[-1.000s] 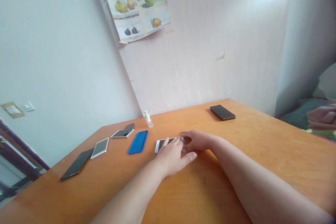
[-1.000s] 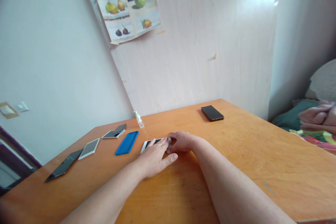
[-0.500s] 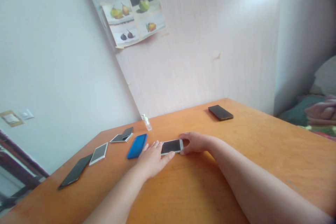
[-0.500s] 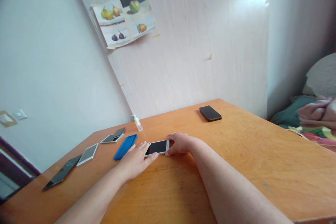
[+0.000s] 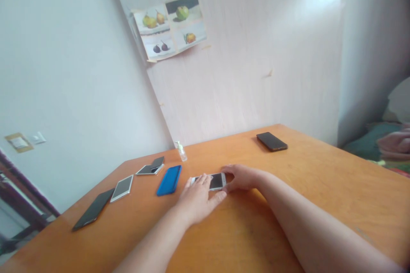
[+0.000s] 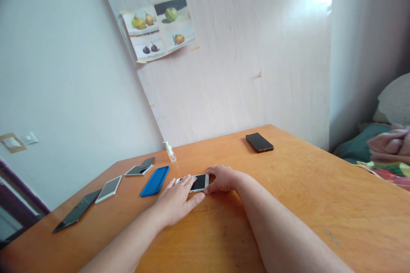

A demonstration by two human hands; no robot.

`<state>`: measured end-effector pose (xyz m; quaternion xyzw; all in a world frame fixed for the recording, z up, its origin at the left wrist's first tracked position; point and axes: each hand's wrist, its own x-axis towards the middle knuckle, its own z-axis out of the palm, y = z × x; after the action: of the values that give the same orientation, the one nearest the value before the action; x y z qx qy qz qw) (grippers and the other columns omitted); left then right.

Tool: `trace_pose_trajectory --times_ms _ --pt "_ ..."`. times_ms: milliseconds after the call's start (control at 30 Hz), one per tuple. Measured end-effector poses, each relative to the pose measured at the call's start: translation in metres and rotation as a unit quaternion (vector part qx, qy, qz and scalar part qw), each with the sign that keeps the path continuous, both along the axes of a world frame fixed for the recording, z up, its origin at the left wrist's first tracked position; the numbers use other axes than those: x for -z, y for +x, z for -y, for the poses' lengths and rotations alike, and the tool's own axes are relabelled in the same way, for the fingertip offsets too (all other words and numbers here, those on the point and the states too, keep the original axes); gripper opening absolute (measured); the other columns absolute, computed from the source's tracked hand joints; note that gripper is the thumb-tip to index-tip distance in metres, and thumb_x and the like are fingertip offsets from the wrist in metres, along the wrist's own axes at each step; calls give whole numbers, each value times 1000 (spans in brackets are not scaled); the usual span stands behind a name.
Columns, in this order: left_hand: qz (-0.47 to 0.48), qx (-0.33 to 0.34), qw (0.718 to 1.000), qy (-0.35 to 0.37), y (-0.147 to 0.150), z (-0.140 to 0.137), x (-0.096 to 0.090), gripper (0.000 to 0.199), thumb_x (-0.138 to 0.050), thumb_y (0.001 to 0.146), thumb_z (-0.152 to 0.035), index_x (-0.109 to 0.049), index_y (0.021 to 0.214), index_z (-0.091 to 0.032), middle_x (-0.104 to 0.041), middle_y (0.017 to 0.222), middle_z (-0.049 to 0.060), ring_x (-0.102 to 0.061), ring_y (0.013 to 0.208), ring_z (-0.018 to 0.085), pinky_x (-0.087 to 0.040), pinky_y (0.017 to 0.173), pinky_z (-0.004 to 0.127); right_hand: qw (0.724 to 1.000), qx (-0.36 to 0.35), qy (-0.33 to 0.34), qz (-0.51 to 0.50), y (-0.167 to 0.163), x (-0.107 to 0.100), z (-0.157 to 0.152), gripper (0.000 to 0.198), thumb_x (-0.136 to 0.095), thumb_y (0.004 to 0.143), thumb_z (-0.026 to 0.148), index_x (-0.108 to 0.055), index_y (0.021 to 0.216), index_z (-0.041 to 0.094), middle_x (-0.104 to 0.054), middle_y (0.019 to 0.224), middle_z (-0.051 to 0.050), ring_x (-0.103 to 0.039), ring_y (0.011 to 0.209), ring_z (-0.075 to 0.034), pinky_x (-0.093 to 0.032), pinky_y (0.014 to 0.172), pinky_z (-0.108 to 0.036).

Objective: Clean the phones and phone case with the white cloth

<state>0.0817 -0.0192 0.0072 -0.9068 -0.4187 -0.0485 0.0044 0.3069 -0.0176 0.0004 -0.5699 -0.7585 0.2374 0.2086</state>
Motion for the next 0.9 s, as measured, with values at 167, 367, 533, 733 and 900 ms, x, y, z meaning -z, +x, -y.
trace_pose_trajectory --times_ms 167,367,533,733,900 --pt "-5 -78 996 -37 -27 -21 -1 87 -17 86 -76 -38 145 -15 -35 152 15 -27 144 28 -18 116 50 1000 11 -8 9 0 -2 -1 53 -79 57 52 -69 102 28 -69 105 -2 -62 95 -26 -45 79 -31" --pt "-1 -43 999 -25 2 -15 1 87 -19 86 -76 -39 145 -15 -33 153 16 -24 145 29 -17 116 52 999 14 6 31 -2 -2 -1 49 -77 59 52 -69 101 27 -71 103 -3 -64 92 -26 -45 76 -31" --pt "5 10 1000 -20 38 -9 -2 84 -19 85 -76 -39 144 -19 -39 151 14 -30 142 31 -18 115 54 1000 -9 21 17 -1 -1 -4 48 -75 62 36 -68 109 29 -70 110 -2 -63 98 -27 -45 82 -32" --pt "10 43 998 -40 40 -3 -6 84 -20 86 -76 -30 149 -21 -33 154 12 -25 144 29 -17 116 55 1000 -13 12 6 0 0 -4 52 -76 61 43 -68 110 27 -71 106 -2 -63 94 -25 -45 79 -30" --pt "-6 80 995 -60 15 23 -12 81 -22 88 -73 -26 151 -23 -25 157 8 -19 147 26 -11 118 52 1000 -2 -2 -3 0 2 -2 52 -78 58 50 -68 103 25 -72 99 -1 -64 88 -23 -46 74 -28"
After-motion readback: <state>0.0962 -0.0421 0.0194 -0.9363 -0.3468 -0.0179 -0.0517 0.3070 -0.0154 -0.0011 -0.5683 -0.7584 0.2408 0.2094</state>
